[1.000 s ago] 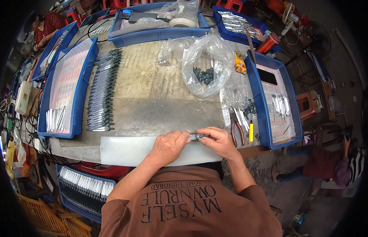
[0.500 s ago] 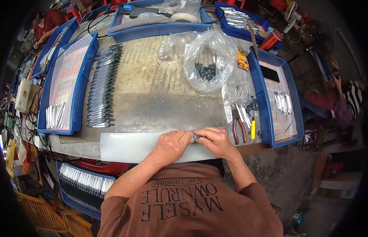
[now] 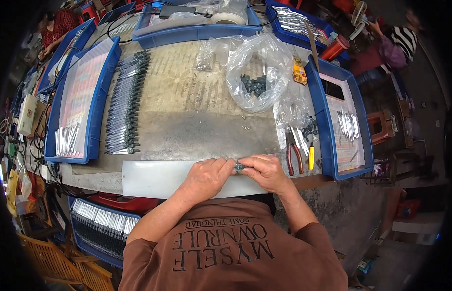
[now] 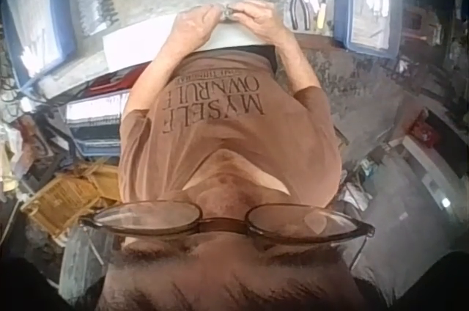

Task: The person assembles small metal pins into plastic components by hand at a worktable.

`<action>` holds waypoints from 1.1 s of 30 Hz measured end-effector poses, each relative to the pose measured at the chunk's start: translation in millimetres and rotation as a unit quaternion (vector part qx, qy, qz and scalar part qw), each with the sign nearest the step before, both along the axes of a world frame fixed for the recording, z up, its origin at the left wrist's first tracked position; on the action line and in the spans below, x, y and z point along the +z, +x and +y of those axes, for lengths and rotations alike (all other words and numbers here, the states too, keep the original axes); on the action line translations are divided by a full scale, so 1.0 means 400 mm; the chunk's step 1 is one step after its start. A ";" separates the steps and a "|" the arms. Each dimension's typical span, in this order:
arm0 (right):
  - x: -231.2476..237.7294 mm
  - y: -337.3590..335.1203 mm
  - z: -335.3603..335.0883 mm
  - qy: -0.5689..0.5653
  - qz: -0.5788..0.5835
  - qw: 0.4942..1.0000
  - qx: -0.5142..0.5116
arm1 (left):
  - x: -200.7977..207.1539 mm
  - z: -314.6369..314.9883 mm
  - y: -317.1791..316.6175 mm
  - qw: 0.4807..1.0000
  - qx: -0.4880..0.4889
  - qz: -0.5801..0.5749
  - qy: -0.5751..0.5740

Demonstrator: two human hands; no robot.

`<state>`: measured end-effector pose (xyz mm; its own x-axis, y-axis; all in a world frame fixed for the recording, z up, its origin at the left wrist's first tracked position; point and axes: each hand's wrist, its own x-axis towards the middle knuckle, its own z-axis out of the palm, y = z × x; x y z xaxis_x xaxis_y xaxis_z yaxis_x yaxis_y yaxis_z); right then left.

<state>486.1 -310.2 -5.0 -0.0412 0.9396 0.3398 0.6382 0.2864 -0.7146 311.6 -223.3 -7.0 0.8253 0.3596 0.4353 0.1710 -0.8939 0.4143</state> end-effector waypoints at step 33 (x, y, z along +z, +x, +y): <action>-0.017 0.001 -0.004 0.002 0.011 1.000 -0.019 | -0.010 0.003 0.014 1.000 0.005 0.019 -0.011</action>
